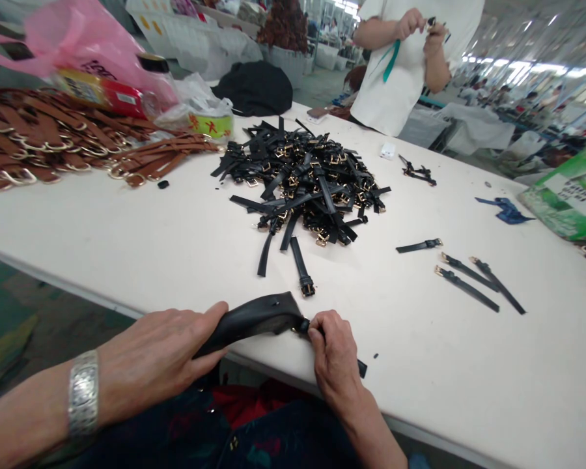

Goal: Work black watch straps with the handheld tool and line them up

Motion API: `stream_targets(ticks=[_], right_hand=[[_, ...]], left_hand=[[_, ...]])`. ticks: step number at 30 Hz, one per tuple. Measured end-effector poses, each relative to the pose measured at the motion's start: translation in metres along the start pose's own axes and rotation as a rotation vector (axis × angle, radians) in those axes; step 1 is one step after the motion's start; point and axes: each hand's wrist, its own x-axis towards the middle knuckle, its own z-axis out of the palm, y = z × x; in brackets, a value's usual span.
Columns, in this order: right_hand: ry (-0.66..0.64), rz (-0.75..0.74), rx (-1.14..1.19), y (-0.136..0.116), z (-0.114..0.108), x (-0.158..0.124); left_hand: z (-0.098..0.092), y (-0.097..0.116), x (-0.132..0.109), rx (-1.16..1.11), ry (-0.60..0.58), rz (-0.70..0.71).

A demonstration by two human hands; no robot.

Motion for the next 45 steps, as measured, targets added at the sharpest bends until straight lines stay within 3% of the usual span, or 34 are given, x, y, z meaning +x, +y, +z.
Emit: stream_targets(ticks=[7, 12, 22, 31, 35, 38, 41, 45], right_hand=[[0.044, 0.041, -0.045, 0.002, 0.007, -0.002], [0.063, 0.043, -0.025, 0.006, 0.009, 0.001], [0.084, -0.006, 0.192, 0.002, -0.005, -0.006], [0.165, -0.004, 0.018, 0.007, -0.005, -0.021], [0.151, 0.007, -0.013, 0.006, -0.001, -0.021], [0.154, 0.013, -0.031, 0.005, -0.002, -0.019], [0.168, 0.003, -0.063, 0.005, -0.003, -0.018], [0.185, 0.014, -0.067, 0.006, -0.001, -0.021]], left_hand=[[0.002, -0.002, -0.012, 0.053, 0.058, -0.024], [-0.009, 0.017, 0.000, 0.083, -0.024, 0.027], [-0.014, 0.029, 0.017, 0.166, 0.025, -0.039], [-0.015, 0.018, -0.005, 0.123, -0.081, -0.029], [-0.017, 0.021, -0.009, 0.103, -0.034, 0.014], [-0.017, 0.035, -0.002, 0.152, 0.032, 0.013], [-0.017, 0.049, 0.012, 0.213, 0.003, -0.017], [-0.015, 0.048, 0.026, 0.236, -0.023, -0.030]])
